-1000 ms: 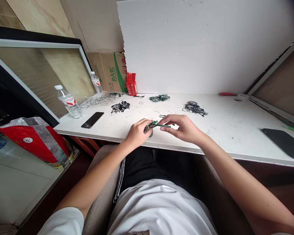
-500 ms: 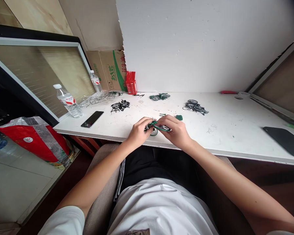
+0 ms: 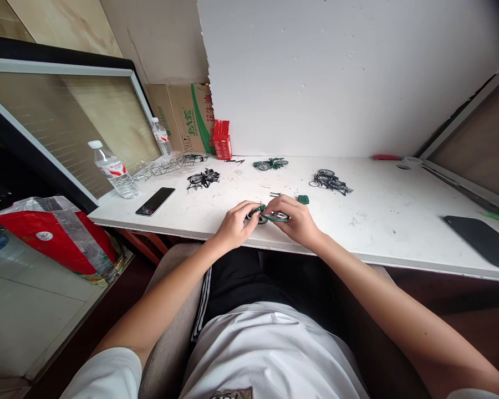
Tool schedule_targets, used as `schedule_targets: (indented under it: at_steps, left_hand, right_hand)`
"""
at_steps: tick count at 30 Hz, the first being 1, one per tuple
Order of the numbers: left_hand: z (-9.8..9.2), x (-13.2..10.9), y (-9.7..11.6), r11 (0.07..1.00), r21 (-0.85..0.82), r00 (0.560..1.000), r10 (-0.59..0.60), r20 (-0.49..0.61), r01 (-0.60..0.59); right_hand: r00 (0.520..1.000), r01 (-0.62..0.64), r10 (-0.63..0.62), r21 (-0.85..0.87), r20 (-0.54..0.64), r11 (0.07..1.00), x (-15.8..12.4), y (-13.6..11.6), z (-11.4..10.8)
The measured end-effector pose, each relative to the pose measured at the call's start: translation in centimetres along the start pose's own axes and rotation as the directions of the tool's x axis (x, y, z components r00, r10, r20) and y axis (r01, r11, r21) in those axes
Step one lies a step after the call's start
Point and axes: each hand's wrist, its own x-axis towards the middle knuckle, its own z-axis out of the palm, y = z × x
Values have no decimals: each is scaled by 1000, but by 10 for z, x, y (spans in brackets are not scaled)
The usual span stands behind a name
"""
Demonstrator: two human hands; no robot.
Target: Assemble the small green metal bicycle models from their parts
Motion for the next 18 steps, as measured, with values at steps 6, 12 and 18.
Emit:
schedule_targets:
  at_steps: [6, 12, 18]
  left_hand:
    - [-2, 1, -2, 1000, 21, 1000, -21, -9, 21]
    - [-6, 4, -3, 999, 22, 999, 25, 31, -25]
    - [-4, 3, -4, 997, 55, 999, 51, 7, -51]
  right_hand:
    - [999, -14, 14, -12, -33, 1000, -3, 1, 3]
    - [998, 4, -6, -24, -59, 1000, -4, 1, 4]
    - [997, 30, -30, -2, -76, 1000, -6, 2, 6]
